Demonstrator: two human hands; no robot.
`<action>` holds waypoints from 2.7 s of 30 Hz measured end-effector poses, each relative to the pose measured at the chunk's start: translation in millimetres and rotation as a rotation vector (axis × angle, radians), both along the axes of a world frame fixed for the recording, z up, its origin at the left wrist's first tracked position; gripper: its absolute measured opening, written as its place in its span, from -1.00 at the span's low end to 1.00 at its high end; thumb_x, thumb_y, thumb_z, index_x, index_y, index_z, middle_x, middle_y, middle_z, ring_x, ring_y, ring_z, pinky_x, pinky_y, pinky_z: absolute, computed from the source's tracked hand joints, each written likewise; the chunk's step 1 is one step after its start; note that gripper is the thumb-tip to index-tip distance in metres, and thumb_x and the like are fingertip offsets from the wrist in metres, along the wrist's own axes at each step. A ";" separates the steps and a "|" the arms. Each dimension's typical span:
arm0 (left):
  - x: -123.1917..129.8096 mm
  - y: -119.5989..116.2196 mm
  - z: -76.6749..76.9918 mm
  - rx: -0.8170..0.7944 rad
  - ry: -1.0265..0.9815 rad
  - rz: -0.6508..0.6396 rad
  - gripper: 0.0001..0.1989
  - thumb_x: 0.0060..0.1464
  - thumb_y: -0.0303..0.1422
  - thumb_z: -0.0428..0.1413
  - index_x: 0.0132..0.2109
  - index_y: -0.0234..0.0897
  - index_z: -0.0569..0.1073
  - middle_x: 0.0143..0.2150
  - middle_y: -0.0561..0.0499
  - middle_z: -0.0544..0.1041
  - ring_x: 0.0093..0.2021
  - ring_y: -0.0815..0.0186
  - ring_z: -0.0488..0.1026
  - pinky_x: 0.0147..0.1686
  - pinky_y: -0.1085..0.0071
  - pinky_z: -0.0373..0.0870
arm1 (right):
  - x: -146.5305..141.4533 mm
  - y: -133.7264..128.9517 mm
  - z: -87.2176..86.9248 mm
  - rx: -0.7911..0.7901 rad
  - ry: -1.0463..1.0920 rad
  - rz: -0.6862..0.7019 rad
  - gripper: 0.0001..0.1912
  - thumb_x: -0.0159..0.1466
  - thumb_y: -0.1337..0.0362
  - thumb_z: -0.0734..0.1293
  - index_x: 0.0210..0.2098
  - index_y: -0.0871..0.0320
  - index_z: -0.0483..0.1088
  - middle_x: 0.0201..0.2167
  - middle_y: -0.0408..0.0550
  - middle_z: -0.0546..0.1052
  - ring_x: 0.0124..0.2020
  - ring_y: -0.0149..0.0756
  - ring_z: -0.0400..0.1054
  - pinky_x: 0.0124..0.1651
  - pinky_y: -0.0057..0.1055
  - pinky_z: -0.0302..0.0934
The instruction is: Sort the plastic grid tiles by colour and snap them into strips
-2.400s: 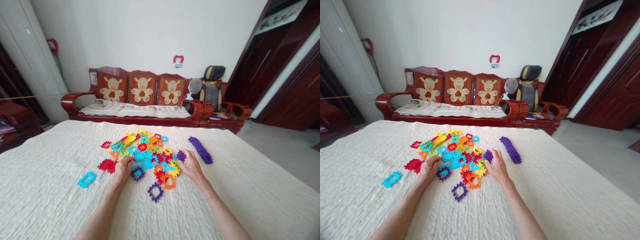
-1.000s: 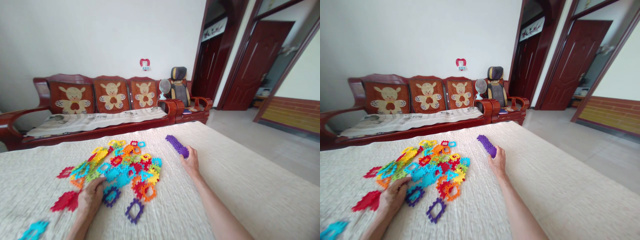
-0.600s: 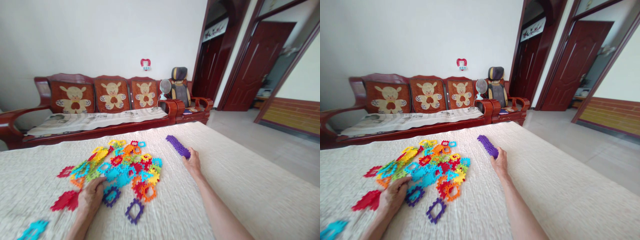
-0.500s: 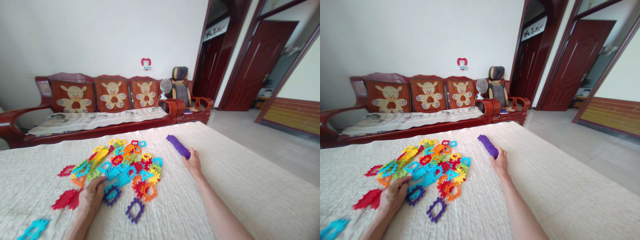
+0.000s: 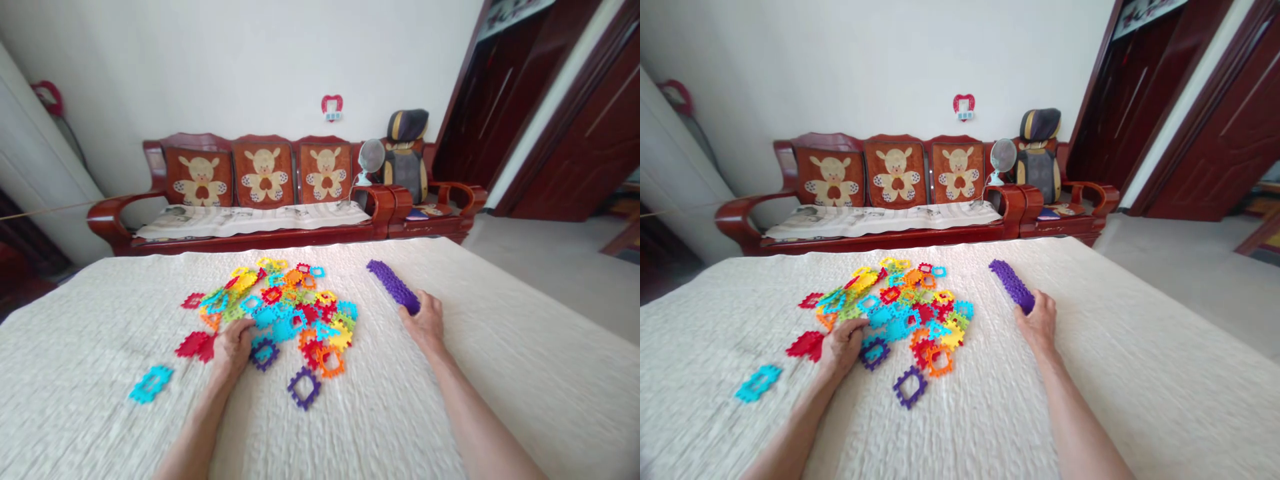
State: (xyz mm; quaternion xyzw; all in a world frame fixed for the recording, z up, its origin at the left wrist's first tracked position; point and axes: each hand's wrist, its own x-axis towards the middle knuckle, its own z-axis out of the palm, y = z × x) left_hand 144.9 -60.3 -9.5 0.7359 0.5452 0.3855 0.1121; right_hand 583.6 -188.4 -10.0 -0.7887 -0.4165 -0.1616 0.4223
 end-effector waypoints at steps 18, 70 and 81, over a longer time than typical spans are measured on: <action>-6.1 9.9 -13.8 -0.122 -0.397 0.157 -0.64 0.01 -0.47 -0.10 -0.20 -0.25 0.58 -0.29 0.04 0.62 -0.24 0.32 0.55 -0.15 0.40 0.48 | -187.5 -19.0 64.5 -0.313 -0.193 1.237 -0.70 0.16 0.37 0.26 -0.11 0.05 0.43 -0.15 -0.08 0.54 -0.04 -0.21 0.35 0.11 -0.15 0.16; -21.5 28.9 -39.2 -0.179 -0.245 0.164 -0.69 -0.07 -0.28 0.01 -0.20 -0.10 0.58 -0.25 0.11 0.63 -0.13 0.22 0.54 -0.07 0.36 0.46 | -26.1 -3.9 16.8 0.086 0.017 -0.079 -0.37 0.07 0.14 0.28 0.11 0.24 0.23 -0.14 0.14 0.39 -0.09 -0.04 0.30 0.01 -0.10 0.20; -19.6 26.1 -33.7 -0.185 -0.247 0.162 -0.69 -0.09 -0.28 0.02 -0.22 -0.07 0.59 -0.28 0.12 0.64 -0.14 0.21 0.55 -0.11 0.36 0.48 | -18.3 -7.7 7.6 -0.181 0.073 -0.190 -0.35 0.11 0.14 0.26 0.16 0.28 0.22 -0.15 0.21 0.40 -0.11 0.04 0.33 -0.04 -0.10 0.17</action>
